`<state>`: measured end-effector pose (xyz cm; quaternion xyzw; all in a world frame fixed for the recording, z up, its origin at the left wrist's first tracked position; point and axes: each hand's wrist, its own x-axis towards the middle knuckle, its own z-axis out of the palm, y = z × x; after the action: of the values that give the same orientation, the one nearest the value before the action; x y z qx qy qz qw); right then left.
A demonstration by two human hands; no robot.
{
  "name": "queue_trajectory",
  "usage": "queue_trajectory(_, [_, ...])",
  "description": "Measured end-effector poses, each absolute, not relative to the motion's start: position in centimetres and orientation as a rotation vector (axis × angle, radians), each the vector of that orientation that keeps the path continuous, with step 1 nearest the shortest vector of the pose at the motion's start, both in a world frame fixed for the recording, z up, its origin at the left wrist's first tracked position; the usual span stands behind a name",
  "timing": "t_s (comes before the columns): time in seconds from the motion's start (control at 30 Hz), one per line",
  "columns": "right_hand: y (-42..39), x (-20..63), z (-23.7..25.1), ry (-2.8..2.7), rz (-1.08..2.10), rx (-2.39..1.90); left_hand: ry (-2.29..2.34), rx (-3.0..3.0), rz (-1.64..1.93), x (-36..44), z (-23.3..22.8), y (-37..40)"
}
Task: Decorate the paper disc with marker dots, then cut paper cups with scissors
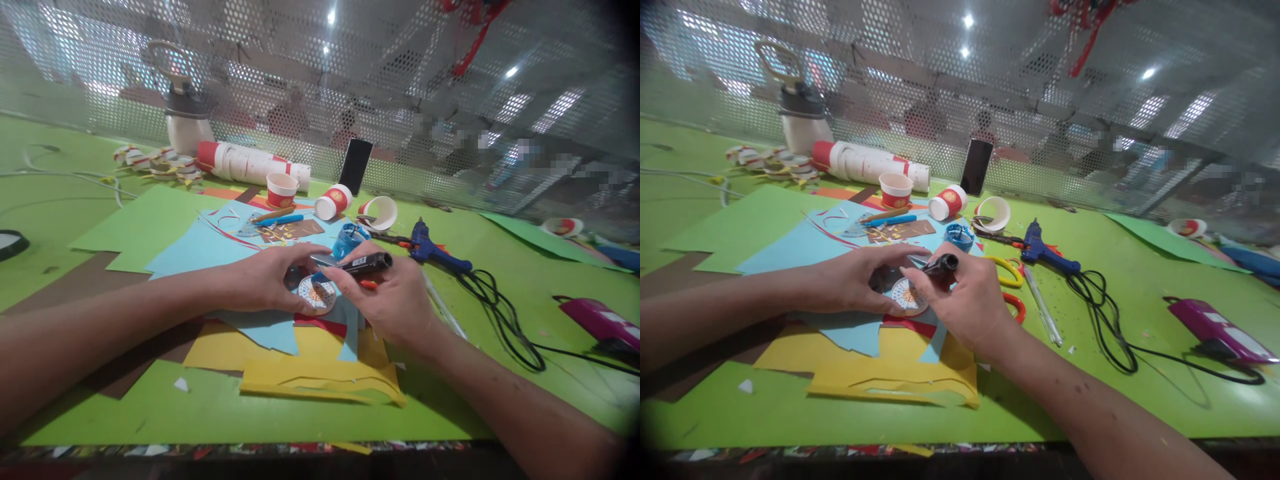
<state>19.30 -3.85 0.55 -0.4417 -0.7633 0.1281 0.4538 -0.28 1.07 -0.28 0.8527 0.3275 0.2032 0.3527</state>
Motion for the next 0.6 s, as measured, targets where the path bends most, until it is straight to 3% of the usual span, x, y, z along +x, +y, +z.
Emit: queue_trajectory(0.6, [-4.5,19.4,1.9,-1.681,0.256,-1.109,0.876,2.229,0.516,-0.5,-0.5,1.0])
